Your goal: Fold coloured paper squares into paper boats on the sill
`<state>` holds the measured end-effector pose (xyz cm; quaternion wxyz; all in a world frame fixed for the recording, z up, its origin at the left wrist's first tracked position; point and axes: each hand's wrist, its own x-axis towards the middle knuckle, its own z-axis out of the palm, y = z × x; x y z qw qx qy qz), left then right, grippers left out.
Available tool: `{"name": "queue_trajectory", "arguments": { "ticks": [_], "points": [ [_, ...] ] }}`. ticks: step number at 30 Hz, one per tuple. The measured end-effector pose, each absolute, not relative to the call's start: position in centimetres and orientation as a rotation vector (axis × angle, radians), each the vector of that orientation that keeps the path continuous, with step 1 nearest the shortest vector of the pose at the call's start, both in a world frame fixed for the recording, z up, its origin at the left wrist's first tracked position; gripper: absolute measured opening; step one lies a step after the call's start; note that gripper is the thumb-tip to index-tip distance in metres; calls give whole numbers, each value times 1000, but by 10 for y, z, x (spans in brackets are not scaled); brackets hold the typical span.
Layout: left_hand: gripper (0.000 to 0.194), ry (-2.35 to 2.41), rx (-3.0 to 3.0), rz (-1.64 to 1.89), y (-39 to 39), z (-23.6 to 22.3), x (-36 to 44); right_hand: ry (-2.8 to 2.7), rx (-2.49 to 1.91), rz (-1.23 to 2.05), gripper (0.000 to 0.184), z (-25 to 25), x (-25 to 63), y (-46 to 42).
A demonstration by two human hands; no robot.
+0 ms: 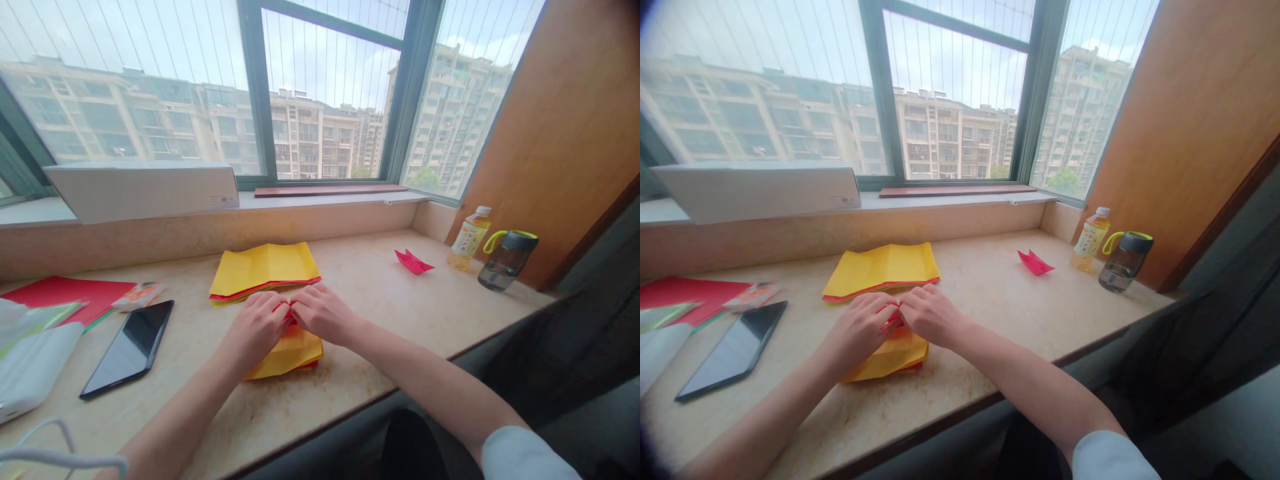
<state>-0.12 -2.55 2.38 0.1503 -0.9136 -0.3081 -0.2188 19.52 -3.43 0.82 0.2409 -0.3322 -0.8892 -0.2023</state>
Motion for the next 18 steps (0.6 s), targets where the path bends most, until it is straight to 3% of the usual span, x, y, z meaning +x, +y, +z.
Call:
{"name": "queue_trajectory", "arguments": {
  "ticks": [18],
  "points": [
    [21,-818,-2567,-702,-20,22,-2,-2460,-998,-653,24,12,197,-32]
  ]
}}
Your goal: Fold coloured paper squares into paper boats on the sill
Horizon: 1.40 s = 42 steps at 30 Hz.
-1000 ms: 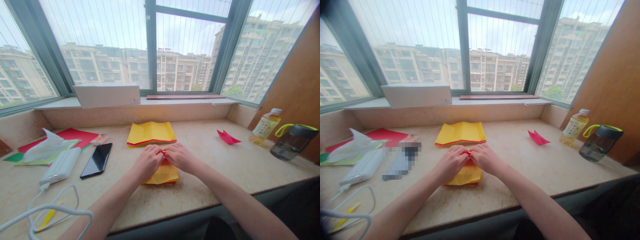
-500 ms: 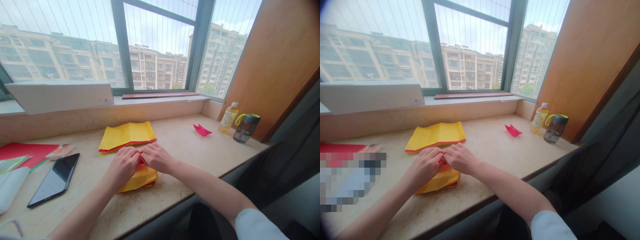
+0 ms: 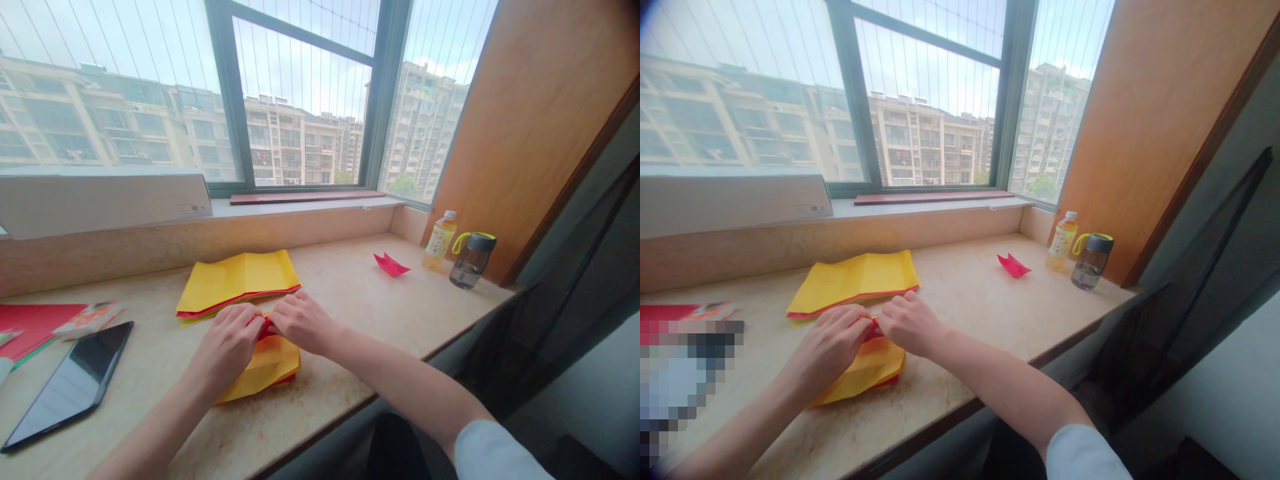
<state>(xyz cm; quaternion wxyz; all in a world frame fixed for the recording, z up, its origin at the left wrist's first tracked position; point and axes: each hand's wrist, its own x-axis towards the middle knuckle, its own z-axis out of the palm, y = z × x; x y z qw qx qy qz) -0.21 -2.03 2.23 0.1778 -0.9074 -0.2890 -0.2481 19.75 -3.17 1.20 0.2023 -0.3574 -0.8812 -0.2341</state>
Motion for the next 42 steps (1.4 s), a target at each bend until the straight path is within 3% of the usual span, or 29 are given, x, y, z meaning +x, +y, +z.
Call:
{"name": "queue_trajectory", "arguments": {
  "ticks": [7,25,35,42],
  "points": [
    [19,-766,-2584,-688,-21,23,-2,-2519,-960,-651,14,11,196,-33],
    [21,-865,-2530,-568,-19,26,-7,-2427,-1065,-577,29,10,200,-30],
    [16,-834,-2507,-615,-18,25,-9,-2461,-1125,-525,20,16,204,-32],
    [23,-823,-2505,-599,-17,22,-10,-2414,-1179,-464,24,20,208,-31]
  ]
}}
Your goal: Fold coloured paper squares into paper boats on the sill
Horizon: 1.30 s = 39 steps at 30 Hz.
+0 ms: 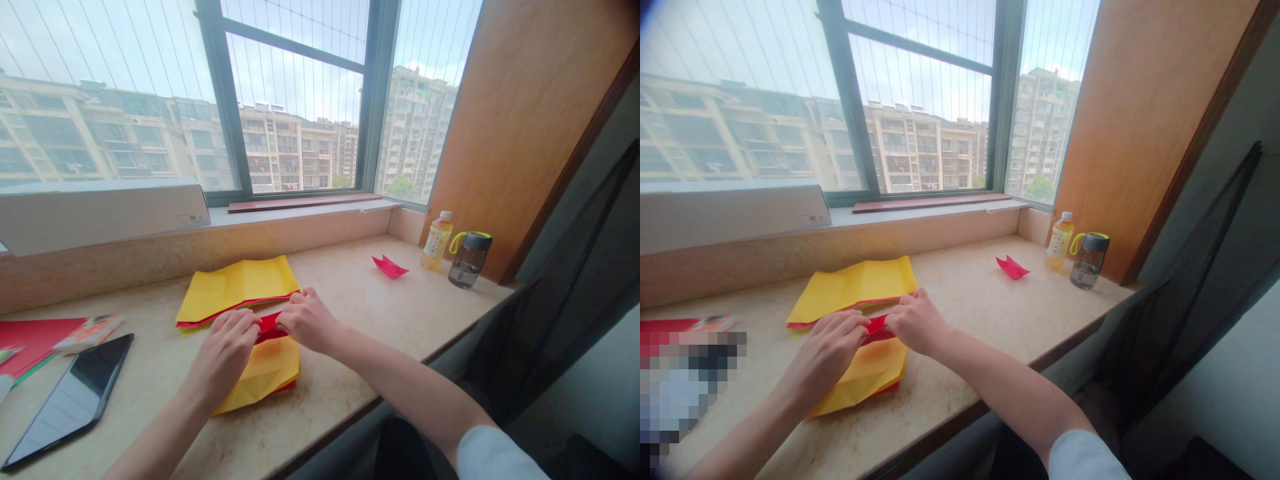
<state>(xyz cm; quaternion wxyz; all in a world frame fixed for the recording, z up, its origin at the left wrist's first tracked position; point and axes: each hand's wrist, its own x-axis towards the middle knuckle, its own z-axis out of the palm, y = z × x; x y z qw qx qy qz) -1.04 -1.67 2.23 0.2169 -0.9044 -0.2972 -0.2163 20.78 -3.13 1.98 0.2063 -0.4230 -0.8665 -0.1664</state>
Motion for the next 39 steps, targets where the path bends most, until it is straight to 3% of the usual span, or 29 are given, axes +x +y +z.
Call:
{"name": "queue_trajectory", "arguments": {
  "ticks": [6,11,16,23,31,39],
  "points": [
    [17,-903,-2479,-635,-9,21,-16,-2382,-1167,-489,28,23,211,-31],
    [32,-905,-2381,-784,-10,21,-15,-2359,-1289,-558,33,33,231,-23],
    [22,-906,-2417,-775,-13,22,-15,-1844,-2056,-468,32,54,317,-17],
    [25,-977,-2531,-743,-11,18,-20,-1261,-2590,-392,32,59,469,-30],
    [27,-1071,-2593,-716,-3,16,-27,-1197,-2664,-333,26,27,503,-14],
    [26,-1188,-2619,-686,-7,23,-30,-1211,-2672,-358,30,26,501,-2]
  ]
}}
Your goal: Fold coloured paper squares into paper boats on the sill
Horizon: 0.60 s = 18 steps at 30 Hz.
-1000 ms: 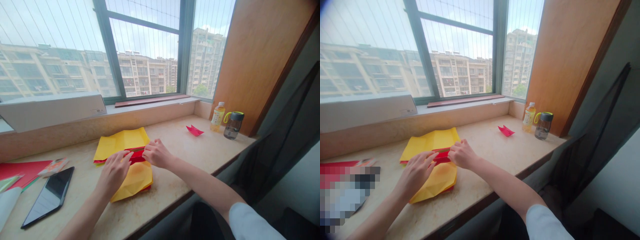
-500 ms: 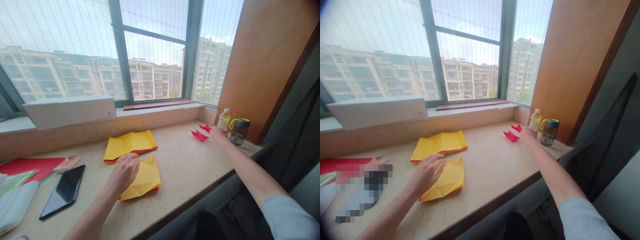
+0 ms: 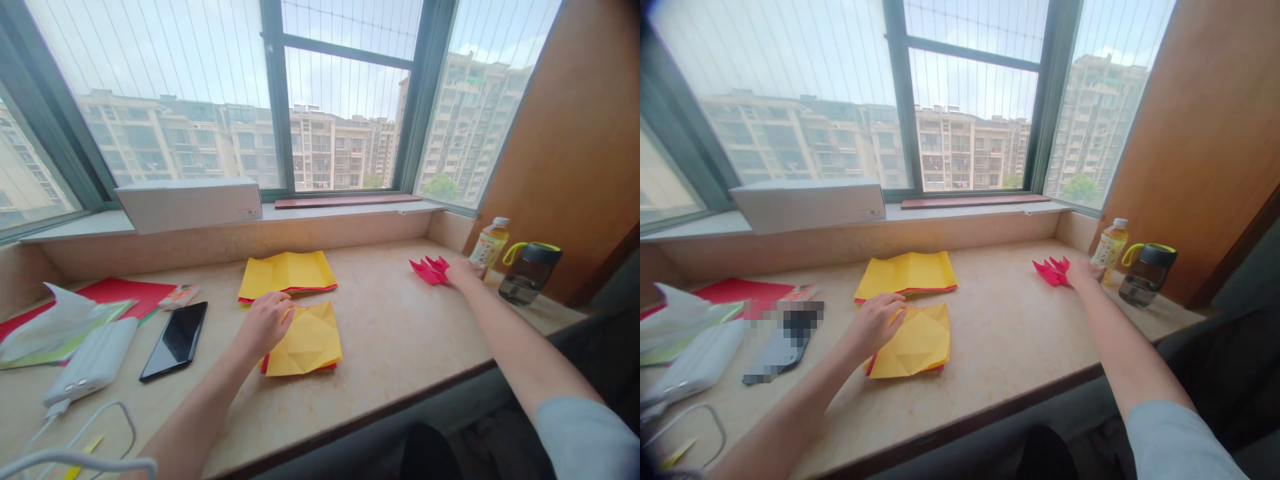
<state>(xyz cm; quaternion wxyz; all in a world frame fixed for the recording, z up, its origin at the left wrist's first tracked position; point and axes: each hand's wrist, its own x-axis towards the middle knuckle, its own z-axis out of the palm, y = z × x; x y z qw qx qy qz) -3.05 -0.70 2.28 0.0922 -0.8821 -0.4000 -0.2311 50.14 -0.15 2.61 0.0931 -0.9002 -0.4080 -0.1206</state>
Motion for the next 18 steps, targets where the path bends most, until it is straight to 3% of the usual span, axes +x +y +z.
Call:
{"name": "queue_trajectory", "arguments": {
  "ticks": [6,11,18],
  "points": [
    [25,-1269,-2653,-615,-10,24,-30,-1407,-2586,-499,32,38,474,7],
    [25,-1301,-2662,-530,-7,17,-30,-1735,-2234,-625,35,43,376,23],
    [27,-1421,-2650,-412,-4,13,-33,-1960,-1833,-356,32,24,237,29]
  ]
}}
